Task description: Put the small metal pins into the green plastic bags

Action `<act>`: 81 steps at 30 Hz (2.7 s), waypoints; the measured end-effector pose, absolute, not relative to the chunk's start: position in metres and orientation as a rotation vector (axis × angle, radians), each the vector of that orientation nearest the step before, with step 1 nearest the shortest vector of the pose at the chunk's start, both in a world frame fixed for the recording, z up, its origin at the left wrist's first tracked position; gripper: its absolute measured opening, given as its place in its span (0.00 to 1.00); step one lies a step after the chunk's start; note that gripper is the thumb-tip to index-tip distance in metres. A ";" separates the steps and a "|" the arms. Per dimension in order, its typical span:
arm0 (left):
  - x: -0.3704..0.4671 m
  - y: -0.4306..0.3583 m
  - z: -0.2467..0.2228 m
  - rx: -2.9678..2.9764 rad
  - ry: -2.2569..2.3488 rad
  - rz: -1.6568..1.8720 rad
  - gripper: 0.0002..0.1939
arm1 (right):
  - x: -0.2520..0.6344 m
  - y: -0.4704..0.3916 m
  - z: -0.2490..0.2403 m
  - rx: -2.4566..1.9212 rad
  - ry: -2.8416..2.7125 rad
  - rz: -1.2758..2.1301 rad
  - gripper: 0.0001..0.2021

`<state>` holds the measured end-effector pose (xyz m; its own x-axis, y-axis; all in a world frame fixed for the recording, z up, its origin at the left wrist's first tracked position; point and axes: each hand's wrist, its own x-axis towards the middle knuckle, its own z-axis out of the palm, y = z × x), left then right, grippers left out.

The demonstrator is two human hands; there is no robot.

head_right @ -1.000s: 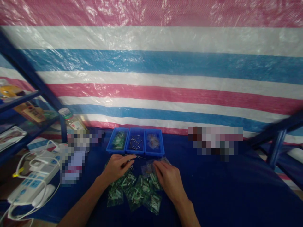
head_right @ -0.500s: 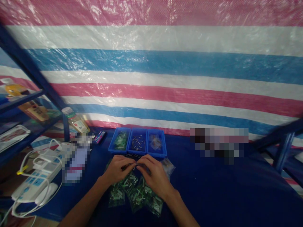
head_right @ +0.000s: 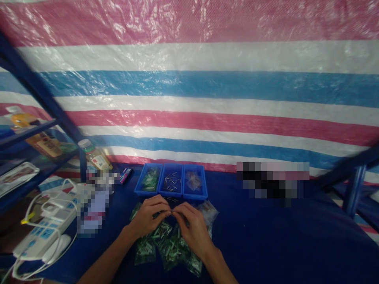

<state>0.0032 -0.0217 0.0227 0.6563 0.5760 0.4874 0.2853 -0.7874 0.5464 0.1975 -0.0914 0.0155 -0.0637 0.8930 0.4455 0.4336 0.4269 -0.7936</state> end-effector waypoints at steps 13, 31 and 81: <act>0.003 -0.021 0.024 2.409 0.648 0.950 0.08 | 0.194 -0.094 0.004 -1.235 -1.534 0.639 0.07; 0.003 -0.017 0.017 2.430 0.623 1.058 0.07 | 0.195 -0.093 0.014 -1.202 -1.557 0.636 0.09; 0.002 -0.021 0.029 2.436 0.710 0.917 0.09 | 0.199 -0.096 0.009 -1.268 -1.555 0.604 0.09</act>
<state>0.0021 -0.0206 0.0288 0.6484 0.5980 0.4711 0.3063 -0.7715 0.5577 0.1994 -0.0960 0.0088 0.0488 0.9236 0.3803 0.4247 0.3254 -0.8448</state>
